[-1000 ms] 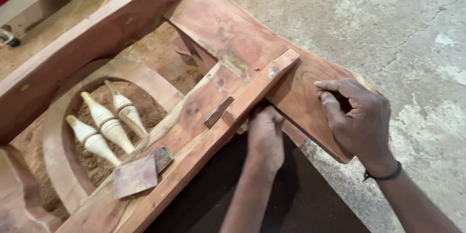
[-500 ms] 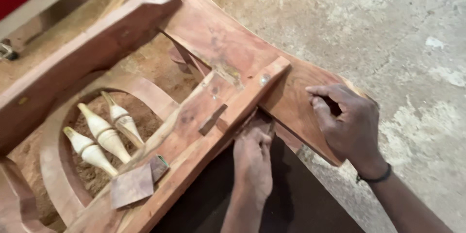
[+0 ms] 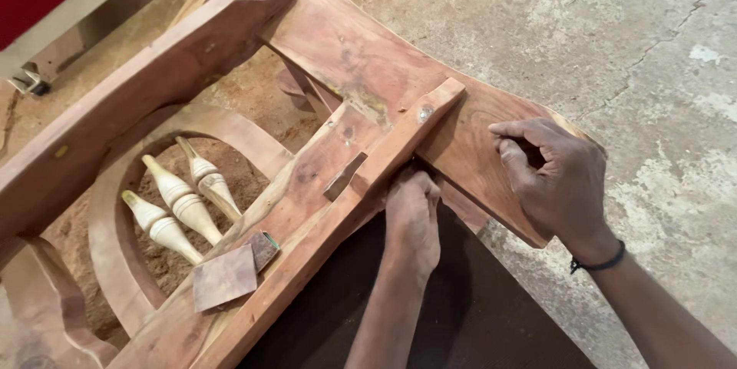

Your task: The person sands the wooden surfaces and carved legs of a large furniture frame using small pieces of sandpaper by hand.

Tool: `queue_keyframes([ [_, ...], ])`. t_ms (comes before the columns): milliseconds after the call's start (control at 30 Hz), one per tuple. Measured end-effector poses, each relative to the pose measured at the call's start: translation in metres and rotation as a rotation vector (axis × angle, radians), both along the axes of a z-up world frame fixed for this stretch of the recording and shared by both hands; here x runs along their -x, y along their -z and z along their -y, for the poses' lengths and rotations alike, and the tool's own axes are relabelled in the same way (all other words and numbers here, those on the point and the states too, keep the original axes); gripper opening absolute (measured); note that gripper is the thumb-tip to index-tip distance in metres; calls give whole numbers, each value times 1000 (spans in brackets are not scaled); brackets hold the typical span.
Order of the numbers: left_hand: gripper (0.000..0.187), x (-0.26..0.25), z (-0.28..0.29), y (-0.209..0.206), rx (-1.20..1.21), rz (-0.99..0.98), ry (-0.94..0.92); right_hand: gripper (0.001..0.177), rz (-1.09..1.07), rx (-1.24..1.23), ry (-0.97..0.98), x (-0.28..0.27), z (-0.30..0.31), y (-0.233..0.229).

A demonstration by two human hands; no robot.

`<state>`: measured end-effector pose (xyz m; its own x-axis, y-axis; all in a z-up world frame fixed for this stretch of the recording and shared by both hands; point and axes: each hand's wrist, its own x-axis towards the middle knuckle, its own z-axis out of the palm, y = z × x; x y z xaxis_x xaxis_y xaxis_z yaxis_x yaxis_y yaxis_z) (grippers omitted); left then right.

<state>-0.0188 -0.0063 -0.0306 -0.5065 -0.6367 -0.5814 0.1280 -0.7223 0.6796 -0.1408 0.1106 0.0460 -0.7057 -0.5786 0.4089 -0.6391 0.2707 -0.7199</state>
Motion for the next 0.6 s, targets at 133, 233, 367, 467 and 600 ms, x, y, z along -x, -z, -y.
queue_keyframes([
  [133,18,-22,-16,-12,97,-71,-47,15,-14,-33,36,4,-5,7],
  [233,16,-22,-5,-11,277,-323,84,15,-22,-22,12,2,-3,10],
  [367,14,-21,-5,-14,68,-135,-40,16,-31,-17,2,2,-3,8],
  [467,22,-34,-5,-23,36,-146,-95,17,-29,-47,19,2,-5,6],
  [600,17,-36,-8,-26,69,-31,-44,16,-40,-23,-3,2,-5,7],
])
